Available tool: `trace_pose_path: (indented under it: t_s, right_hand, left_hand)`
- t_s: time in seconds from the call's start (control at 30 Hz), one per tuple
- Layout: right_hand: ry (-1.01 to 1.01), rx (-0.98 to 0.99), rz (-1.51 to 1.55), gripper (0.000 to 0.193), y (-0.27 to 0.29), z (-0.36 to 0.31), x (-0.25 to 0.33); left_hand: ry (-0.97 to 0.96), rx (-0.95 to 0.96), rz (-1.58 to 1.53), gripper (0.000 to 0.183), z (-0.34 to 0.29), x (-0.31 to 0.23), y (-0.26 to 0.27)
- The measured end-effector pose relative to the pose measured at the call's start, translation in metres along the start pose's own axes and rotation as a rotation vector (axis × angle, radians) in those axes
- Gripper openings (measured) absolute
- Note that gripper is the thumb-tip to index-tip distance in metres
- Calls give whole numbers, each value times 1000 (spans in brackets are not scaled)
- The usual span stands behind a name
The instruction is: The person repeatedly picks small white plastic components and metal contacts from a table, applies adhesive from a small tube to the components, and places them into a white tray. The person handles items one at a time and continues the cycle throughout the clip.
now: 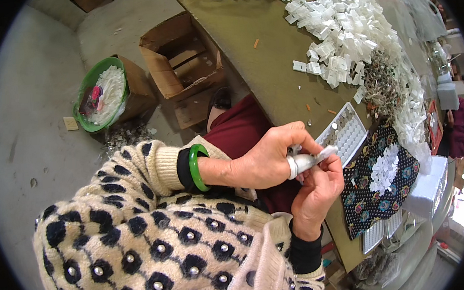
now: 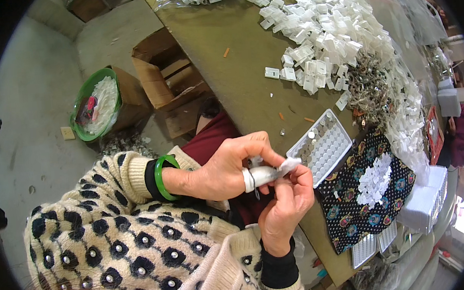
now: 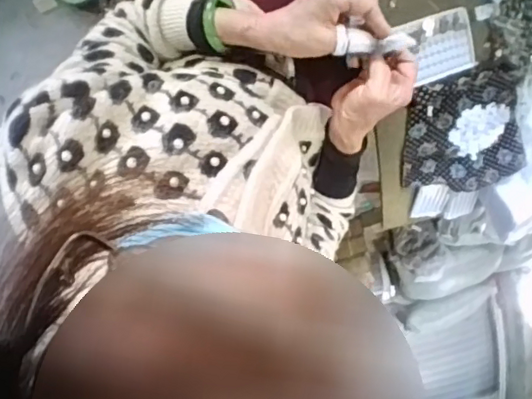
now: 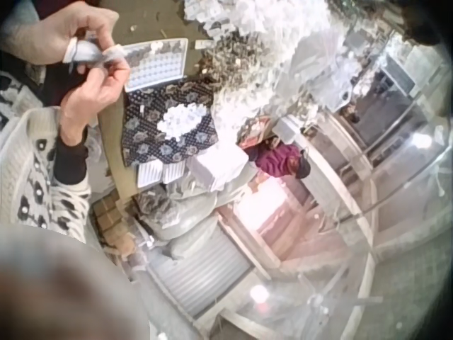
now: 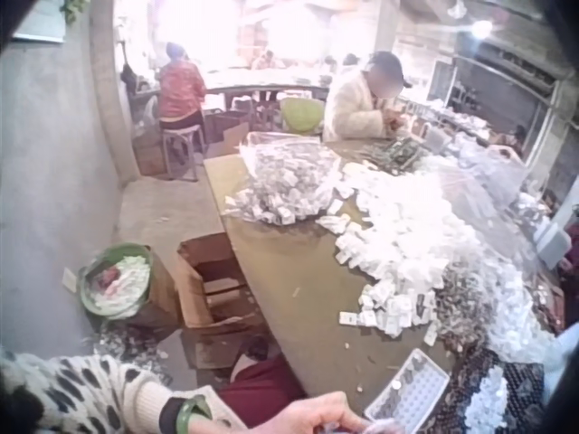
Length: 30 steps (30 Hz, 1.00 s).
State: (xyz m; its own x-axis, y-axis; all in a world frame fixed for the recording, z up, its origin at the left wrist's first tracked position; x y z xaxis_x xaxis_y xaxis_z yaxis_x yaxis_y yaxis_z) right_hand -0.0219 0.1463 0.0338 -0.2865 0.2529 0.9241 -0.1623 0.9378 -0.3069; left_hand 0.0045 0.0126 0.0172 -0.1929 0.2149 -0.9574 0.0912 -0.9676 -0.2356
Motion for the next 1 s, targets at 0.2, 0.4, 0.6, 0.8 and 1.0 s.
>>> trace_pose_path:
  t_s: [0.2,0.4,0.6,0.8,1.0]
  right_hand:
    - [122,69,-359,12,19,-1,13]
    - [741,-30,-1266,12,41,38,15]
    - [649,88,-1365,6,48,54,21]
    - [421,58,-1118,7,55,48,35]
    - [637,298,-1368,18,51,44,30]
  left_hand:
    - [390,9,-446,21,-4,1,9]
    - [587,-16,-634,22,0,1,12]
    - [673,-42,-563,18,10,3,10]
    - [672,6,-544,17,15,6,7]
    - [709,6,-545,18,20,9,5]
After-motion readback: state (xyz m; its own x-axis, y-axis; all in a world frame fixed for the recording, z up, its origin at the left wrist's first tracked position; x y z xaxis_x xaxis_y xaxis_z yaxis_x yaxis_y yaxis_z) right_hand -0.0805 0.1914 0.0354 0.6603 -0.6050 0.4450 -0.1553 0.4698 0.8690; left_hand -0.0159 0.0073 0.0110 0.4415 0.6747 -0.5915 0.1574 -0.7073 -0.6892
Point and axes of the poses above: each hand's wrist, its own z-axis towards the middle knuckle, its own y-axis out of the back of the hand, x = y × z, the point moved 1 cm from there along z, towards the middle knuckle, and after that the axes turned 4 degrees about z, right-handed, at the moved point
